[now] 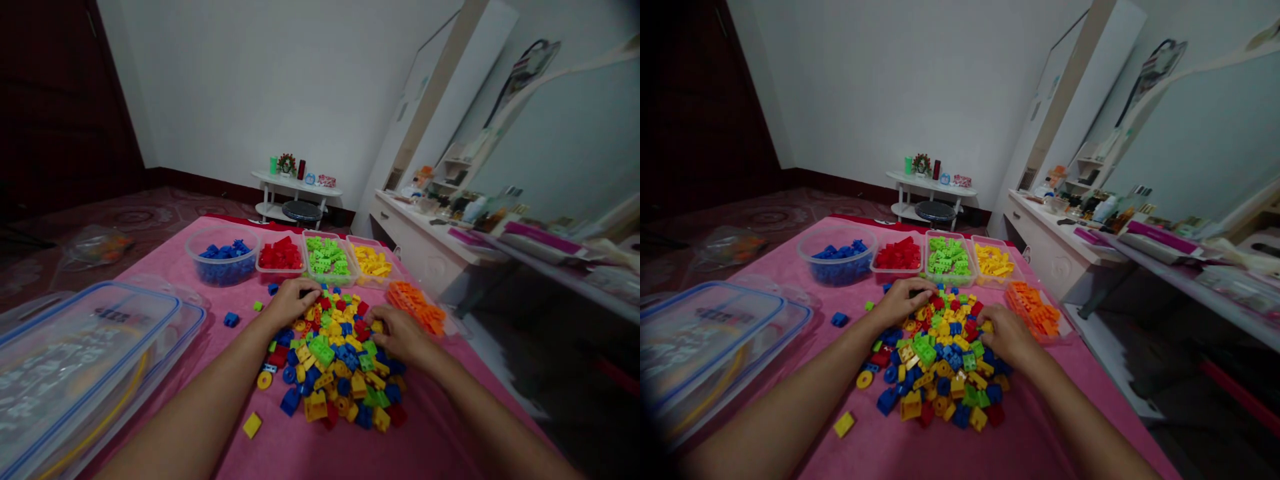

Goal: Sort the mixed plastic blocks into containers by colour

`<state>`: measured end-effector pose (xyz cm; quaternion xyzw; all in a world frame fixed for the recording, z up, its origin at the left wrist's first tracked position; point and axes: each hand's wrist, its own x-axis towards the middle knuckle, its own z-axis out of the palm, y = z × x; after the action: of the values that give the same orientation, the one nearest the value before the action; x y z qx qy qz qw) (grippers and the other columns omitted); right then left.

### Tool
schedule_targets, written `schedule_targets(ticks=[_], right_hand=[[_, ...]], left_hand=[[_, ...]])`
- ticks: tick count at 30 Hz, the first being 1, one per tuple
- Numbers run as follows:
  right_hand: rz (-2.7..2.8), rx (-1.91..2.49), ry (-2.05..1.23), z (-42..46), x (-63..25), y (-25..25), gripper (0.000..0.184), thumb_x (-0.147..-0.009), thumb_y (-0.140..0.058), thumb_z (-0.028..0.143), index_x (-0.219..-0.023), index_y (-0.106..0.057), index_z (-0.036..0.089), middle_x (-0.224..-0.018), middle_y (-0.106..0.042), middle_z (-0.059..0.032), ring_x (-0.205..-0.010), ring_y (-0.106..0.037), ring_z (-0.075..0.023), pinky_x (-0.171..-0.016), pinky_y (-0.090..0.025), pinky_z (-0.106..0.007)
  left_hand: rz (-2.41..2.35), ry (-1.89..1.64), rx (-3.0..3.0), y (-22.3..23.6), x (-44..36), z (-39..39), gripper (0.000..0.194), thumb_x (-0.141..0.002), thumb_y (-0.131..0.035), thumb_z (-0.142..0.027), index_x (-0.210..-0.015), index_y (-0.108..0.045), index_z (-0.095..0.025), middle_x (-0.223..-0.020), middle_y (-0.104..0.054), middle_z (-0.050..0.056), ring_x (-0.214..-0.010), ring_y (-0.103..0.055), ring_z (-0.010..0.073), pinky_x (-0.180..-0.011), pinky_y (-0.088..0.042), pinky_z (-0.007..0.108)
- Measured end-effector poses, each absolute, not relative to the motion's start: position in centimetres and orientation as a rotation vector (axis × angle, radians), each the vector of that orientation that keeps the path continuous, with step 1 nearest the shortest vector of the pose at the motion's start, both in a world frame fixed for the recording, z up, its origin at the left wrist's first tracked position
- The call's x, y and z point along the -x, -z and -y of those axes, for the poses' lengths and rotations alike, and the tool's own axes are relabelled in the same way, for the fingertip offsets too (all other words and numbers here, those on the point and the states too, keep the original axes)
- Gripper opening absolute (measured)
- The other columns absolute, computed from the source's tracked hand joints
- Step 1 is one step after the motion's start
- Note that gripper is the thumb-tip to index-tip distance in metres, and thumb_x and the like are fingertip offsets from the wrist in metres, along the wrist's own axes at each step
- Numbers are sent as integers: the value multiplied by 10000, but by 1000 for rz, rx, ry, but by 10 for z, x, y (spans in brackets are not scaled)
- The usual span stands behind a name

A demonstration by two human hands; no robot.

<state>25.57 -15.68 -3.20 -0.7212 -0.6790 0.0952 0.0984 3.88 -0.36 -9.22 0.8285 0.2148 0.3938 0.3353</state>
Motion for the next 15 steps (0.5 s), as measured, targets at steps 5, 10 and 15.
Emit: schedule_targets(ticks=[5,10,15], right_hand=[[2121,2197,-502,142,-260,-1,158,-568,-693,145,-696,-611,190,-668,-607,30,-616,-534,-128,-543,-346,-213],[2153,1999,-267,121,-249,2,185,-685,-620,191,-843,-705,235,-832,-695,-5,-747,-612,-167,-647,-414,-245],[2237,1964,-207,112,-227,20,309,-653,-600,109,-905,-715,245,-942,-711,-31,-850,-628,-196,-734,-434,-270]], left_hand=[[-580,-1027,-2114,93,-40,3,215,-821,-528,-221,-898,-726,-183,-945,-712,54,-909,-644,180,-854,-485,291],[-589,-1015,-2087,91,-40,3,207,-820,-529,-226,-869,-727,-187,-941,-715,51,-909,-643,185,-857,-488,307],[-597,-1030,-2076,91,-40,3,211,-823,-525,-222,-869,-729,-190,-951,-717,49,-916,-647,183,-859,-486,295]])
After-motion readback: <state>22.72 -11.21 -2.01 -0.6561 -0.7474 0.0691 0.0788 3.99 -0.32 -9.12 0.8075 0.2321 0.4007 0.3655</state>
